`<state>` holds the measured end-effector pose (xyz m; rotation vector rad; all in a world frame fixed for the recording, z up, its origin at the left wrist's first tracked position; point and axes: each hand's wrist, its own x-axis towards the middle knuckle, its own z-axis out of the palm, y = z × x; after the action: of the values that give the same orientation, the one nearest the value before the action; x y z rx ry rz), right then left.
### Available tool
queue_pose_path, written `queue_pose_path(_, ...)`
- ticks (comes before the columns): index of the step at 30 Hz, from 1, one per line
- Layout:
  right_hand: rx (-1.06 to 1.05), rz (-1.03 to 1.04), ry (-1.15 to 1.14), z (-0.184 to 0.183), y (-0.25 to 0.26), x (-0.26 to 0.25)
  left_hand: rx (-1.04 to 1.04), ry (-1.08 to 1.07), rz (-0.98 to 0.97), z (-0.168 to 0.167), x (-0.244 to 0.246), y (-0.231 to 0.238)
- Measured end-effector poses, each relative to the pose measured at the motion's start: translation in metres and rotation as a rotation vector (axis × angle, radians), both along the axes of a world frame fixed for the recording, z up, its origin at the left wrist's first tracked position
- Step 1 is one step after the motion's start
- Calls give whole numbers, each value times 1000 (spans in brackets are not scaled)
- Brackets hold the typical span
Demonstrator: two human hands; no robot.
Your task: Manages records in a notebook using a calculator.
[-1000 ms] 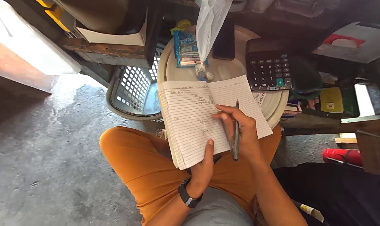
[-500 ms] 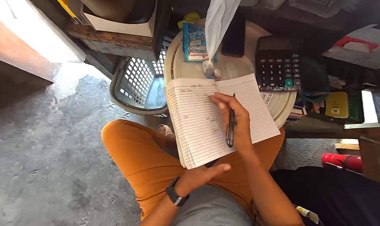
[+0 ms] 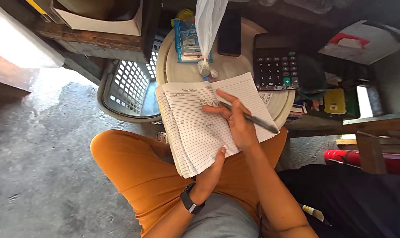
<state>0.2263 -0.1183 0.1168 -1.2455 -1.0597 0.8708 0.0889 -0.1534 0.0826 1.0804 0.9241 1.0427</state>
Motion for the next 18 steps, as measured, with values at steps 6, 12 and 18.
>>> queue_pose_path(6, -98, -269, 376, 13, -2, 13, 12, 40, 13, 3, -2, -3)
queue_pose_path(12, -52, -530, 431, 3, 11, -28, 32, -62, 18, 2, -1, -4)
queue_pose_path(18, 3, -419, 46, -3, 10, -37, 9, -83, 75, 1, 8, 0)
